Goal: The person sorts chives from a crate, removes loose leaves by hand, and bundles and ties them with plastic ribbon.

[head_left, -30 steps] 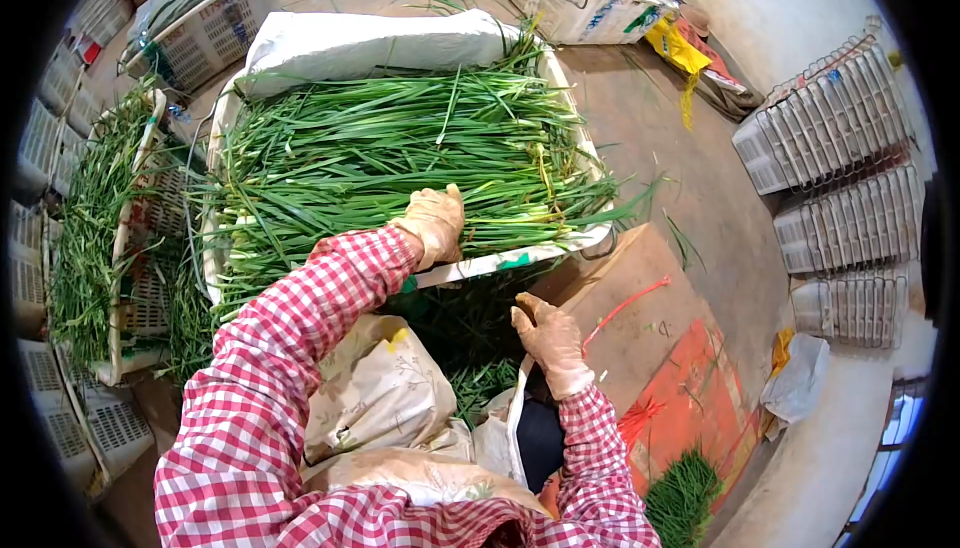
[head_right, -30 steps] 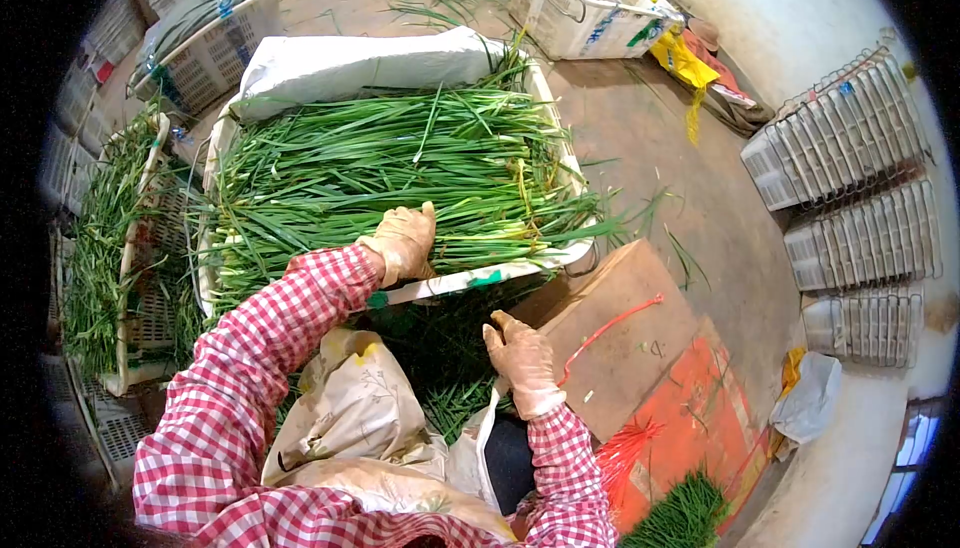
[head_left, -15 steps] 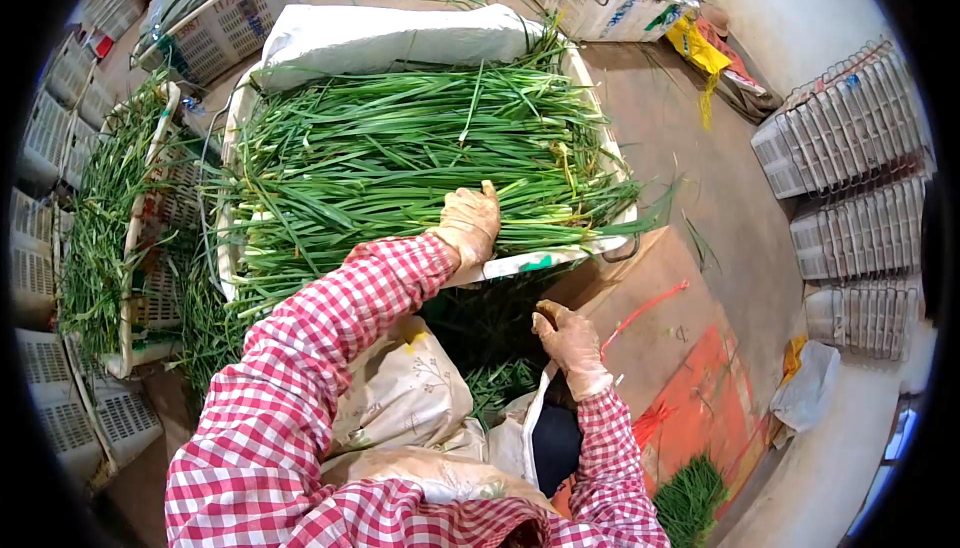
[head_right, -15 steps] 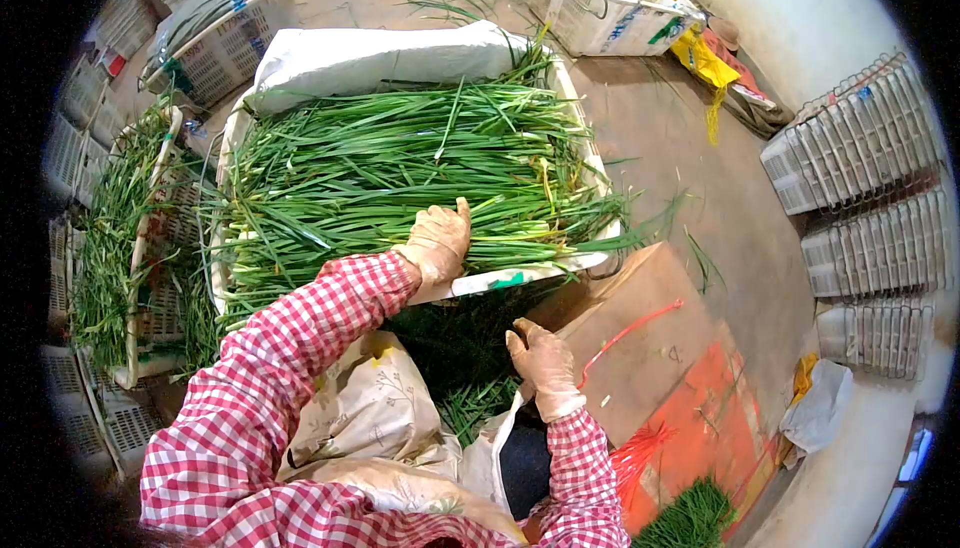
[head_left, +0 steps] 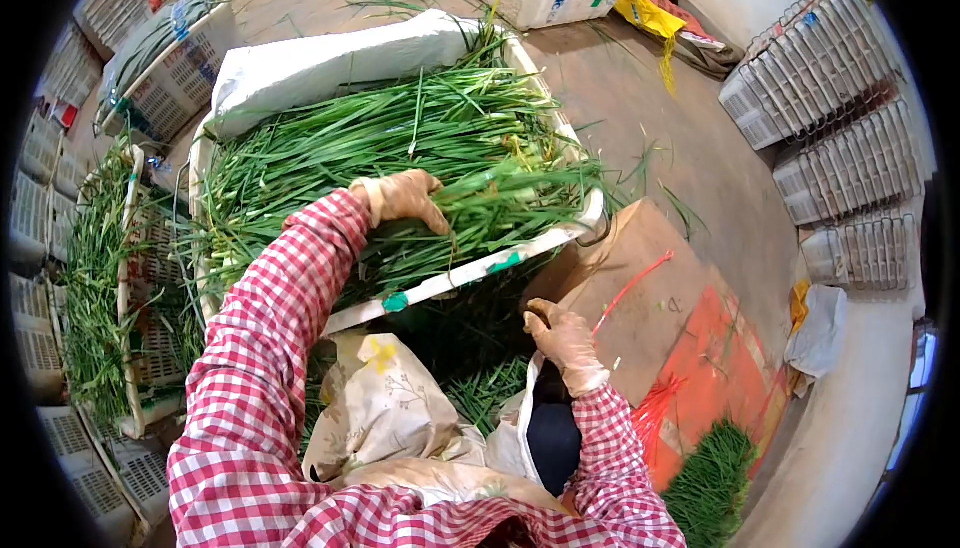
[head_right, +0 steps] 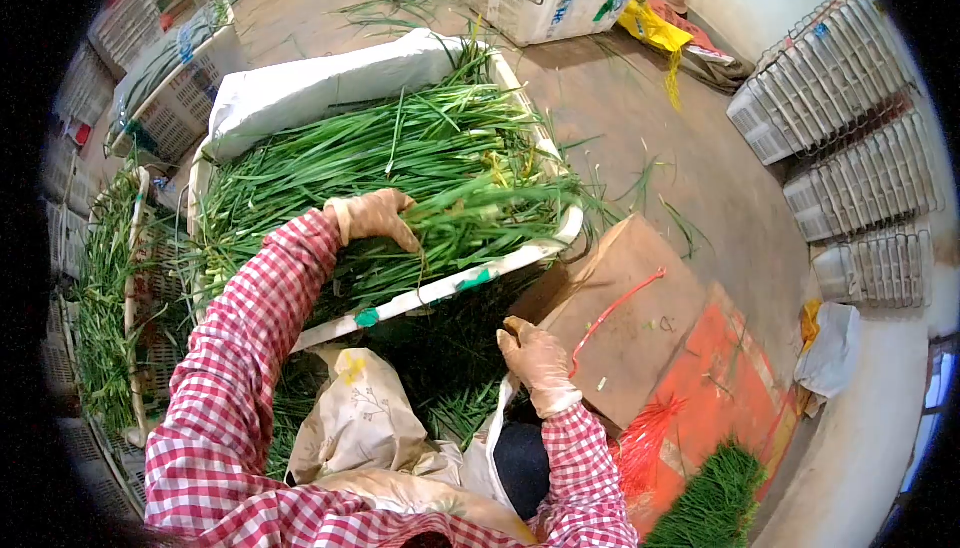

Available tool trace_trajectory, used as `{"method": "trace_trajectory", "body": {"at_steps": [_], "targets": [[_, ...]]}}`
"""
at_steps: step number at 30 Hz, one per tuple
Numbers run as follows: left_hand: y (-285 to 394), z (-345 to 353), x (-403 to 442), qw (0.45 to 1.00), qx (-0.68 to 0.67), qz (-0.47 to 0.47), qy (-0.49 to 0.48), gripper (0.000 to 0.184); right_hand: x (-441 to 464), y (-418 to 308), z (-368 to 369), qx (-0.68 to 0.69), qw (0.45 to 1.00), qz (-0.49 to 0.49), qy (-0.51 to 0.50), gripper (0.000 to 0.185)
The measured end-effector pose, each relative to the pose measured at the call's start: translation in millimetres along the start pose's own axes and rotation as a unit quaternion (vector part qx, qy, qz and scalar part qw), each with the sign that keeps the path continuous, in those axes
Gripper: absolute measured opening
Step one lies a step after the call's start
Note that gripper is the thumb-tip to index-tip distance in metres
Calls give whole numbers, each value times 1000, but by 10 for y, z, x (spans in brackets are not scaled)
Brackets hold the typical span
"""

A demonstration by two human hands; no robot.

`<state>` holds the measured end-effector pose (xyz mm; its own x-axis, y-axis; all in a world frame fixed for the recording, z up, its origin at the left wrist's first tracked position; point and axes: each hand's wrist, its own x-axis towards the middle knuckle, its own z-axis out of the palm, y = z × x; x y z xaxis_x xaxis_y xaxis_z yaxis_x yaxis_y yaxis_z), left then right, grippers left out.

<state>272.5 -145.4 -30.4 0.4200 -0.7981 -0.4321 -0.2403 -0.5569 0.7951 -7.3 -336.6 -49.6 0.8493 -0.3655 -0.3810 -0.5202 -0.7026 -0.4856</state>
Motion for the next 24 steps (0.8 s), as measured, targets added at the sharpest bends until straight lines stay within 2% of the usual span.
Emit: {"method": "trace_trajectory", "body": {"at_steps": [1,2,4,6,8,10,11,12,14,16,17,18,19,20,22,23,24], "targets": [[-216,-125,125,996,-79,17,-48,41,24,60,14,2,1000,9,-4,42],[-266,-158,170,993,-109,-26,-42,40,35,44,3,4,1000,7,-2,42],[-419,-165,269,988,-142,-18,-55,40,46,7,-20,21,1000,4,-11,43],[-301,-167,233,997,-63,-20,-50,38,78,-61,-35,50,999,-15,-15,41],[-232,-97,168,995,-73,-43,-55,40,21,-201,-99,335,940,-9,-66,38],[-183,-16,137,995,-96,11,-40,44,-28,-325,-179,374,925,-22,-60,36],[-159,69,139,998,-59,21,-8,51,-37,-322,-176,361,930,-65,-23,36],[39,190,46,989,134,27,58,52,-33,-321,-186,344,933,-109,12,36],[459,528,-219,953,275,-24,125,58,-68,-368,-241,332,936,-115,32,35],[339,871,-248,913,337,25,227,67,-80,-427,-307,319,938,-124,53,34],[280,942,-308,874,344,132,317,76,-68,-455,-341,279,938,-180,102,33],[263,995,-284,841,411,103,335,79,-59,-488,-388,237,931,-233,150,31],[227,1006,-262,857,383,109,328,80,30,-543,-508,115,912,-327,220,35],[256,980,-283,871,355,113,320,82,41,-674,-713,45,943,-295,150,54],[308,931,-323,882,334,132,306,80,201,-1018,-956,-189,891,-374,177,77],[231,951,-261,868,340,152,328,76,312,-1158,-1040,-222,880,-398,131,85],[231,962,-250,891,309,120,310,62,462,-1256,-1075,-251,862,-432,82,93]]}}
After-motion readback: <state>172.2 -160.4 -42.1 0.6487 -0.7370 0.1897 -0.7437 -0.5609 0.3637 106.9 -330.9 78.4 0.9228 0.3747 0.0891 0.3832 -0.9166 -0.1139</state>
